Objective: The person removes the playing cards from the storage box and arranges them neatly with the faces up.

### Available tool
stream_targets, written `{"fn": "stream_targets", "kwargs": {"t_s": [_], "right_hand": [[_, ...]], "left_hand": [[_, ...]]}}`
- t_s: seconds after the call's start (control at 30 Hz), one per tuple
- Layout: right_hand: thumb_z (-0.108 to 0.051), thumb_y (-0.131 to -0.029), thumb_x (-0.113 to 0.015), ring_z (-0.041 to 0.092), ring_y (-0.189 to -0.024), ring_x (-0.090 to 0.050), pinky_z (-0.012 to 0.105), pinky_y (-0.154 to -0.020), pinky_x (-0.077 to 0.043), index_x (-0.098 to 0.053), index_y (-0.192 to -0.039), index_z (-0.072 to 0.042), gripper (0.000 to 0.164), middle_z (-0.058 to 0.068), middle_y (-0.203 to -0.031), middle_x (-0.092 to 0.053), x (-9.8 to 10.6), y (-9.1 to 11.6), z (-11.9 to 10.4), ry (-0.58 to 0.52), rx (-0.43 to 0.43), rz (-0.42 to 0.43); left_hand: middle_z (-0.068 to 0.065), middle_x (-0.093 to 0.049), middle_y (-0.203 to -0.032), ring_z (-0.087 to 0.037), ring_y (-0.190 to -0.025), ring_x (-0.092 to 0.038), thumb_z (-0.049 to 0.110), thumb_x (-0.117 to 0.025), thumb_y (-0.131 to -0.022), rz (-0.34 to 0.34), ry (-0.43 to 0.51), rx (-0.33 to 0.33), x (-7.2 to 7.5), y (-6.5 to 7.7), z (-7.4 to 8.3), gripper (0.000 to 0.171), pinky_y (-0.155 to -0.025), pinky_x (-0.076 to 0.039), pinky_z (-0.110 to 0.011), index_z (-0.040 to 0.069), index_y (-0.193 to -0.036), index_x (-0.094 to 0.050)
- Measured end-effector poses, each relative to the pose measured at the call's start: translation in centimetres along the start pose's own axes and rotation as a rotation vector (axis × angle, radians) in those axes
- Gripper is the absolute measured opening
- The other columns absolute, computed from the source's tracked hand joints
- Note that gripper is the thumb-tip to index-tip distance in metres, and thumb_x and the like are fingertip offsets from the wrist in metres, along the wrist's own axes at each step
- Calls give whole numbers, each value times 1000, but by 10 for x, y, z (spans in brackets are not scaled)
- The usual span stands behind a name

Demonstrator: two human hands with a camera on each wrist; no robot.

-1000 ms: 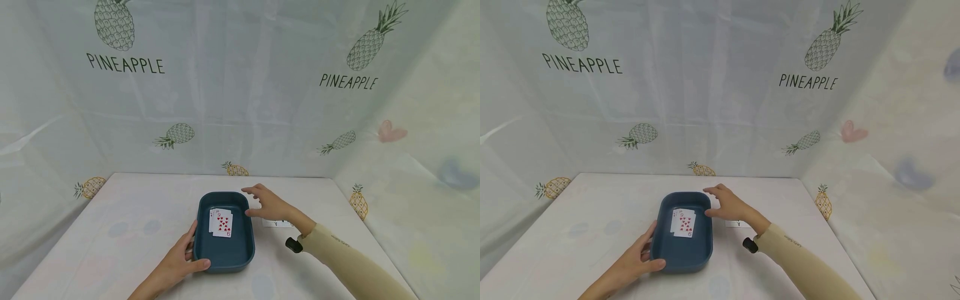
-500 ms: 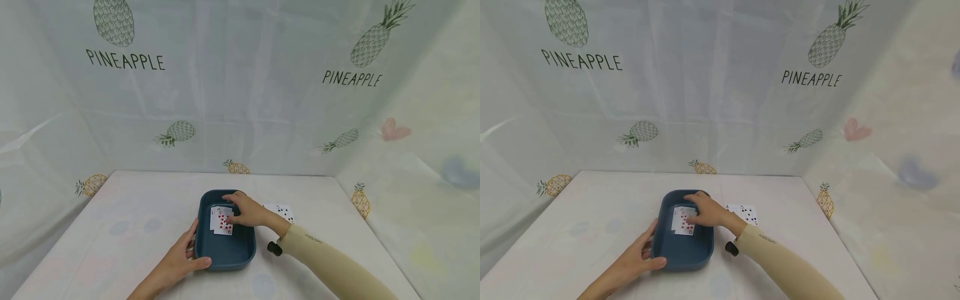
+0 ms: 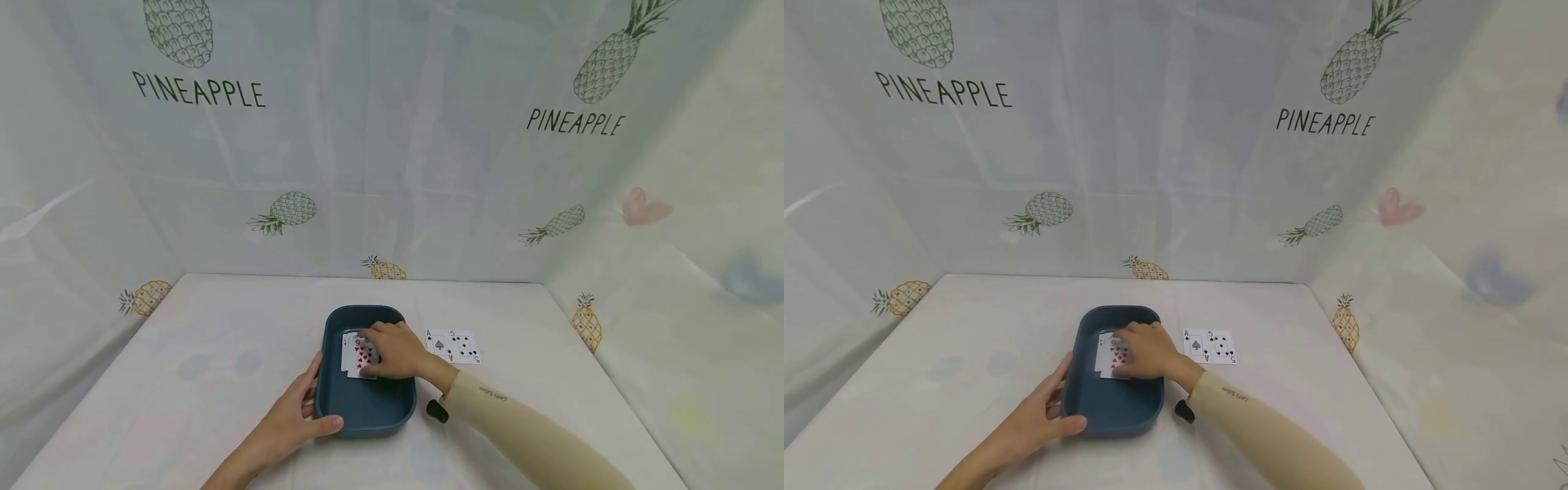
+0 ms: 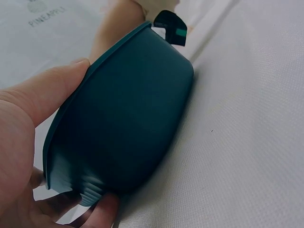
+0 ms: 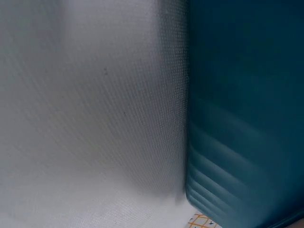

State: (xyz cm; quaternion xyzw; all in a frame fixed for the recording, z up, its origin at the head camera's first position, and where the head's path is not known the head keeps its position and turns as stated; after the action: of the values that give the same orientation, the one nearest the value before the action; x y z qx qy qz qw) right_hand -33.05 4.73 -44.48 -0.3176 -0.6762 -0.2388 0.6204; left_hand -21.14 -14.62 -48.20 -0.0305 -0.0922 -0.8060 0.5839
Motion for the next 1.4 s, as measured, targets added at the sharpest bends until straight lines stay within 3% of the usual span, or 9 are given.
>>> {"fn": "stream_targets", "kwargs": {"t_s": [0.53,1.07,1.4], "right_hand": [[-63,-83,-83,20,-126,-63,38,-99,-48,-66,-145,-17,79,3,-138,-67,-5,-4,-5,102,-31,-11],[-61,-79,-89,21,-120,-61,38,-99,-48,-68,-143,-18,80,4,-131,-66,2,0,-6,88,-52,10],[-57,-78,-91,22,-117,-61,38,-97,-48,-67,-142,-17,79,5,-132,-64,3,0,-5,42,-40,18]], "left_hand": [[-27,-32,-164,-38,-134,-61,26,-86,-92,15,-19,13,3,1,-1,114,-97,-61,-36,29,-173,-7],[-28,-30,-165,-39,-135,-61,23,-85,-93,-13,8,-13,-1,-1,-1,113,-96,-61,-33,26,-173,-5],[-27,-34,-163,-36,-133,-62,25,-86,-92,6,-19,2,0,0,1,113,-96,-61,-33,26,-173,-7]]}}
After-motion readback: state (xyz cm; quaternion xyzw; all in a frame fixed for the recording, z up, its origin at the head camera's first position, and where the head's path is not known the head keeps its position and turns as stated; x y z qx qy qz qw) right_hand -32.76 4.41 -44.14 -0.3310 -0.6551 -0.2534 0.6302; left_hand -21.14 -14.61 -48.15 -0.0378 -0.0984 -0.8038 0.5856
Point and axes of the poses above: each hand's wrist, its own y-axis away from the middle knuckle, its own x-axis out of the back of the hand, z = x × y, the point moved 5 cm from there along -y, towards the middle knuckle
